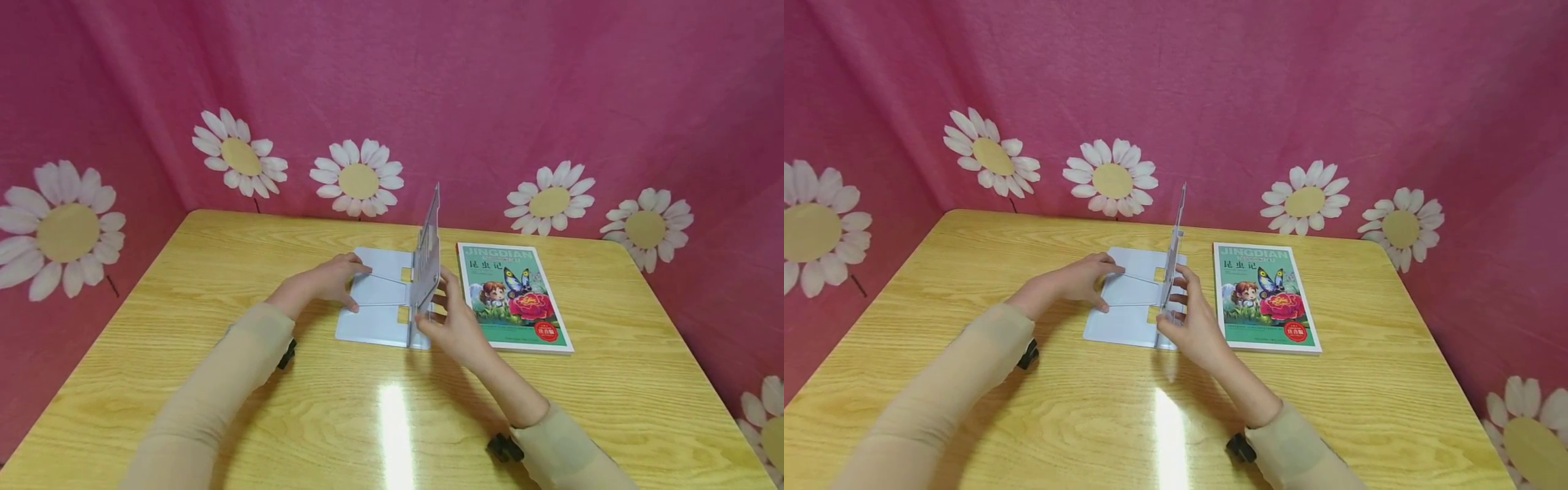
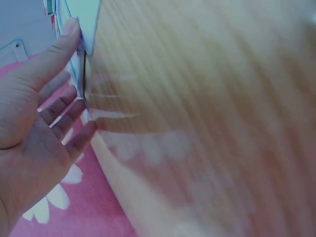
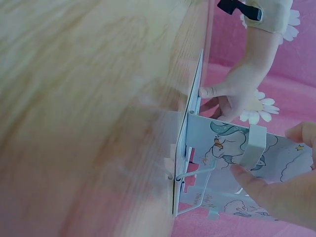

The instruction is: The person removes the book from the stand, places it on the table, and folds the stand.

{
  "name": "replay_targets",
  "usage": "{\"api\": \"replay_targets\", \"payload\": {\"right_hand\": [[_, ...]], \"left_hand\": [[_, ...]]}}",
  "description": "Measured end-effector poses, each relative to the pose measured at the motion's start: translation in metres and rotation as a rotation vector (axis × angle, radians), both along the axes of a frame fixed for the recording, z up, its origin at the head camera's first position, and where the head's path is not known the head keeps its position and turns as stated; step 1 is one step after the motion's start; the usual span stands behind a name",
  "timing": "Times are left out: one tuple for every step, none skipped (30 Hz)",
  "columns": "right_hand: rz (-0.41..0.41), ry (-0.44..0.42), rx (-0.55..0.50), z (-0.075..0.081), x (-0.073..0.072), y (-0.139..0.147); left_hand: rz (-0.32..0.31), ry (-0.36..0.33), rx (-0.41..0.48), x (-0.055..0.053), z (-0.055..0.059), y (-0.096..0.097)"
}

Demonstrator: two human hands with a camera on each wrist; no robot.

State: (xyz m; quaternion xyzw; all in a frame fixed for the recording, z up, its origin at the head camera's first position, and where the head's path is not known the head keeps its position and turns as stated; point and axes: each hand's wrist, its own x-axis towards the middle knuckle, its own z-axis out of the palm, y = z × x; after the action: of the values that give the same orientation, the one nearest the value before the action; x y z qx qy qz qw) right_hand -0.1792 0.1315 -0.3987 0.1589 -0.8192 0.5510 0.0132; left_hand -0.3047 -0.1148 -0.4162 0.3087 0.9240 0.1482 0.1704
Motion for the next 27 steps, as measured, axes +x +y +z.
{"api": "replay_targets", "payload": {"right_hand": [[0.001,0.000,0.000,0.000,0.000,0.000],[0.000,0.001,-0.003,0.000,0.000,-0.001],[0.000,0.002,-0.002,0.000,-0.001,-0.001],[0.003,0.001,-0.004,0.000,-0.001,-0.001],[0.004,0.003,-0.006,0.000,-0.002,-0.001],[0.006,0.001,-0.008,0.000,-0.002,-0.002],[0.006,-0.003,-0.009,0.000,-0.002,-0.002],[0.007,-0.004,-0.010,0.001,-0.002,-0.003],[0.010,-0.008,-0.015,0.001,-0.003,-0.003],[0.012,-0.010,-0.018,0.001,-0.003,-0.004],[0.010,-0.011,-0.015,0.001,-0.004,-0.004],[0.008,-0.013,-0.011,0.002,-0.004,-0.005],[0.006,-0.014,-0.006,0.002,-0.004,-0.006],[0.006,-0.011,0.001,0.002,-0.005,-0.007],[0.004,-0.009,0.007,0.002,-0.005,-0.008],[0.000,-0.006,0.018,0.002,-0.006,-0.009],[-0.003,-0.003,0.028,0.003,-0.006,-0.010],[-0.005,0.001,0.036,0.003,-0.006,-0.012],[-0.006,0.004,0.040,0.004,-0.006,-0.013],[-0.006,0.007,0.045,0.004,-0.007,-0.013],[-0.009,0.008,0.051,0.004,-0.007,-0.014],[-0.010,0.012,0.059,0.004,-0.007,-0.015],[-0.011,0.016,0.063,0.004,-0.007,-0.016],[-0.011,0.017,0.063,0.005,-0.007,-0.016],[-0.009,0.013,0.064,0.009,-0.005,-0.018],[-0.005,0.019,0.069,0.013,-0.002,-0.020],[-0.005,0.016,0.073,0.014,-0.003,-0.021]], "left_hand": [[0.006,-0.012,0.027,-0.001,-0.002,-0.003],[0.015,-0.030,0.058,-0.001,-0.003,-0.006],[0.028,-0.052,0.089,-0.001,-0.004,-0.008],[0.039,-0.070,0.123,-0.001,-0.005,-0.011],[0.051,-0.081,0.152,-0.001,-0.006,-0.014],[0.068,-0.091,0.178,0.000,-0.006,-0.016],[0.082,-0.096,0.203,0.001,-0.006,-0.018],[0.098,-0.100,0.231,0.002,-0.004,-0.019],[0.113,-0.102,0.262,0.003,-0.003,-0.020],[0.122,-0.100,0.295,0.005,0.000,-0.020],[0.134,-0.097,0.326,0.007,0.002,-0.020],[0.150,-0.099,0.358,0.009,0.005,-0.020],[0.162,-0.098,0.394,0.011,0.009,-0.020],[0.168,-0.094,0.433,0.014,0.013,-0.019],[0.173,-0.089,0.468,0.016,0.017,-0.019],[0.177,-0.084,0.502,0.018,0.021,-0.018],[0.185,-0.082,0.538,0.020,0.025,-0.017],[0.195,-0.083,0.573,0.022,0.030,-0.016],[0.201,-0.087,0.613,0.024,0.034,-0.014],[0.211,-0.094,0.648,0.027,0.038,-0.012],[0.225,-0.103,0.682,0.030,0.042,-0.010],[0.237,-0.117,0.718,0.033,0.045,-0.008],[0.252,-0.130,0.748,0.036,0.049,-0.005],[0.262,-0.139,0.776,0.039,0.052,-0.003],[0.270,-0.144,0.800,0.042,0.054,0.000],[0.278,-0.147,0.819,0.044,0.057,0.002],[0.280,-0.146,0.842,0.047,0.059,0.005]]}}
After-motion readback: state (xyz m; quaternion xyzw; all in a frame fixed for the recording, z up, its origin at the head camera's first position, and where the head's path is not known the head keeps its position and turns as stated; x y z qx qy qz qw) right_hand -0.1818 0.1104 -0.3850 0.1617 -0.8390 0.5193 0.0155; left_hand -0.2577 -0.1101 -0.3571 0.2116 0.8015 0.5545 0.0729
